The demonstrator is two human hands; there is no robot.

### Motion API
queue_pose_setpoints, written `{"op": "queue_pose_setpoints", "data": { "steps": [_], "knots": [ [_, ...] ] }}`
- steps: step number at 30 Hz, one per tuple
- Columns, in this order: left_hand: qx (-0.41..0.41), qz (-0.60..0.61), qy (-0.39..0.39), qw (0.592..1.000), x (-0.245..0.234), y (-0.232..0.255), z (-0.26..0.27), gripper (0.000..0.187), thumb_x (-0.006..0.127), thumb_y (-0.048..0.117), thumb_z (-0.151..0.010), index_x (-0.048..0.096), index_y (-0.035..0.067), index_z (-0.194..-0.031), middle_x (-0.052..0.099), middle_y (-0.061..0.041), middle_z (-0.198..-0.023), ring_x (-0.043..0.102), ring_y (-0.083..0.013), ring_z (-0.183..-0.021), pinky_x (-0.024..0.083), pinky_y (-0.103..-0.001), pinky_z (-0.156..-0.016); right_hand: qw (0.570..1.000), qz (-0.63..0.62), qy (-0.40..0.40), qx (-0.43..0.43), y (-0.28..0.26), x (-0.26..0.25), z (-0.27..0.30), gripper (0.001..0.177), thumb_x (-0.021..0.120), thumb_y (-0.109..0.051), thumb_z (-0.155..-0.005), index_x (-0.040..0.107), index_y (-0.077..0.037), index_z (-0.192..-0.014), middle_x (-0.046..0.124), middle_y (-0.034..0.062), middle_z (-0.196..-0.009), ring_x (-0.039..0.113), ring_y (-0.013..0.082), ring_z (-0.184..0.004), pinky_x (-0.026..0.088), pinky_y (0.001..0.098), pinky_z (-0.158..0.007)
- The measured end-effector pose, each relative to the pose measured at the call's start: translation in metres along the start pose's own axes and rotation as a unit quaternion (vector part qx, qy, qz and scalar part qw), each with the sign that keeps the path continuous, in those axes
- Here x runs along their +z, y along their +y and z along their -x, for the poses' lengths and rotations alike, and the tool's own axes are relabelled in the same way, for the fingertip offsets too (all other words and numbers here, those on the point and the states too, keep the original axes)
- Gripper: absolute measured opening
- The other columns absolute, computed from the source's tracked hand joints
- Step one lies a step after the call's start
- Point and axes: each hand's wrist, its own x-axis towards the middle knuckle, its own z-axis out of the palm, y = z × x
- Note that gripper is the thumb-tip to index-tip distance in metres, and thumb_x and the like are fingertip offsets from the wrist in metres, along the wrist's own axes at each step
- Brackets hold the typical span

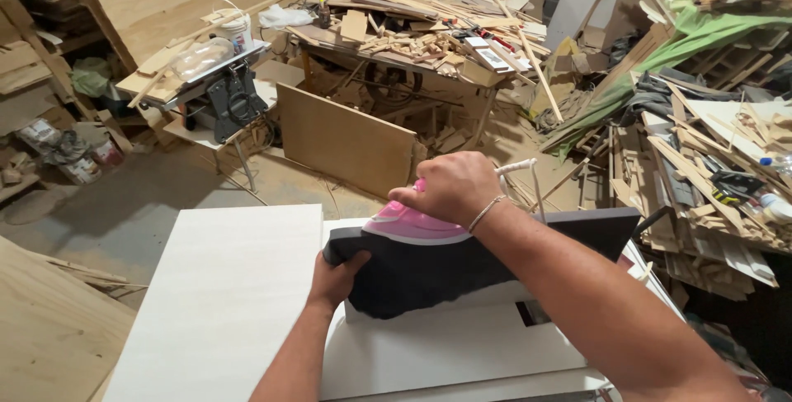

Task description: Applying edge banding to a wooden board using a clothes iron and trimming the excess

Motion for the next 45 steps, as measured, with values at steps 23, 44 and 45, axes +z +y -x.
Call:
{"op": "queue_pose_setpoints", "data": {
  "steps": [23, 44, 45],
  "knots": [
    [0.017, 0.039, -0.006, 0.999, -0.002, -0.004, -0.002, 0.029, 0.091, 0.026, -0.071, 0.07, 0.007, -0.066, 0.064, -0.008, -0.056, 0.057, -0.0173, -0.058, 0.05, -0.041, -0.064, 0.998, -0.043, 0.005, -0.04, -0.073, -0.001, -0.025, 0.074, 0.037, -0.079, -0.079, 0.076, -0.016, -0.091, 0.075, 0.0137, -0.087, 0.072, 0.0347, -0.097, 0.053, 0.0452, -0.084],
    [0.022, 0.043, 0.002, 0.999, -0.003, -0.046, -0.021, 0.025, 0.092, 0.018, -0.071, 0.077, 0.002, -0.083, 0.073, -0.012, -0.071, 0.067, -0.0214, -0.074, 0.053, -0.046, -0.076, 0.997, -0.066, 0.021, -0.045, -0.08, 0.007, -0.034, 0.076, 0.039, -0.078, -0.079, 0.076, -0.014, -0.094, 0.075, 0.0149, -0.089, 0.072, 0.0359, -0.098, 0.054, 0.0465, -0.083],
    [0.018, 0.044, 0.002, 0.999, -0.003, -0.048, -0.022, 0.026, 0.092, 0.018, -0.071, 0.077, 0.002, -0.085, 0.073, -0.012, -0.074, 0.067, -0.0218, -0.077, 0.053, -0.046, -0.078, 0.996, -0.066, 0.022, -0.05, -0.08, 0.008, -0.035, 0.075, 0.038, -0.078, -0.079, 0.075, -0.014, -0.093, 0.074, 0.0148, -0.089, 0.072, 0.0357, -0.097, 0.054, 0.0464, -0.083]
  ]
}}
